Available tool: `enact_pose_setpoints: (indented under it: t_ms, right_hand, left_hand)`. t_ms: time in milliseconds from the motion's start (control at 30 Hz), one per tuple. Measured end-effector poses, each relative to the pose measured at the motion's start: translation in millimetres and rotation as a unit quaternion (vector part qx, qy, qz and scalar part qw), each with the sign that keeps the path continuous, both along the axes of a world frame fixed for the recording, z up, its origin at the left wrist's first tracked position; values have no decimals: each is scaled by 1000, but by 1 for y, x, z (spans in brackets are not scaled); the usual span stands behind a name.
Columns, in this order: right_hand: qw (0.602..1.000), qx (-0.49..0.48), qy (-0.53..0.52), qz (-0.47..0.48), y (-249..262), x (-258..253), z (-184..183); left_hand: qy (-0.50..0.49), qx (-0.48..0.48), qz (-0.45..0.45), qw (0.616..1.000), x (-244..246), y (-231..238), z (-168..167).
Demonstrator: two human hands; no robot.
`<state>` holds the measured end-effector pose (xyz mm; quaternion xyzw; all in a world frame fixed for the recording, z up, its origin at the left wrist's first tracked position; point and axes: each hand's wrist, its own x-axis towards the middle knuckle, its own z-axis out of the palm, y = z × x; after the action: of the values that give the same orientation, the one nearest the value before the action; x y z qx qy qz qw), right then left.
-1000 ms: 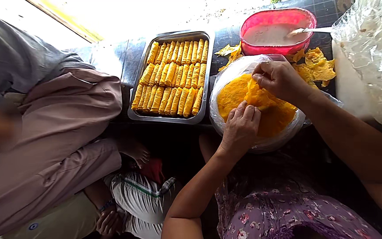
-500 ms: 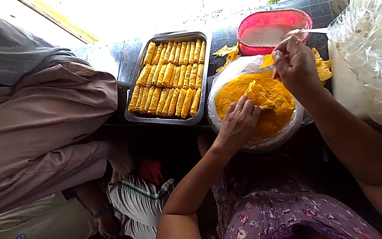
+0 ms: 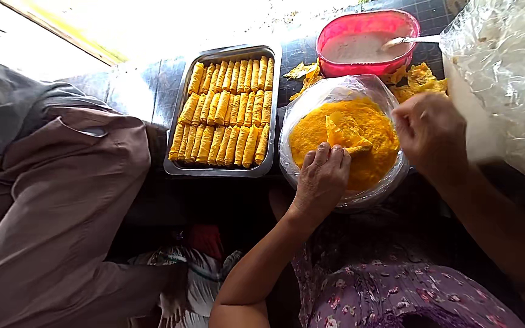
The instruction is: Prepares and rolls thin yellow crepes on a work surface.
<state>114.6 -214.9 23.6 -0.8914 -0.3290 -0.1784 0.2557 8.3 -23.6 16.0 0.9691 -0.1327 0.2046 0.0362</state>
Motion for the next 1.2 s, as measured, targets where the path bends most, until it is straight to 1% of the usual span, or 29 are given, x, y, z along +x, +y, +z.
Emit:
enact_pose_setpoints:
  t_ms: [67,100,167,233,367,533,633,800,933,1033,1133,1200]
  right_hand:
    - [990,41,-68,117,4,-19,-13]
    - [983,51,-88,151,6,-24,-22]
    - [977,55,-106,177,8,-26,-36]
    - [978,44,-102,179,9,-23,-38]
    - [979,43,-70,186,12,-15,-33]
    - [977,43,36,205,15,4,-19]
    - [967,60,110,223,17,19,-15]
    - [954,80,184,222,20,33,-16]
    - [954,91,195,206,22,34,-18]
    - [960,97,174,196,24,32,-19]
    - [965,94,156,188,25,30,-19]
    - [964,90,166,189,24,34,-17]
  left_hand:
    - [-1,0,-2,1000,0,0,0]
    - [-2,-1,-3,1000,1,0,1]
    - [0,-5,-9,1000,2,0,1]
    - [18,-21,-15,1000,4,4,3]
    - [63,-84,-34,994,13,14,9]
    - [104,-156,-57,981,27,29,17]
    - [125,-191,-70,971,37,38,16]
    - [169,-226,-61,957,47,47,15]
    - [189,-252,-38,948,50,48,16]
    - [155,-238,-34,958,49,44,13]
    - [78,-192,-51,977,42,31,10]
    - [52,-156,-48,985,36,23,10]
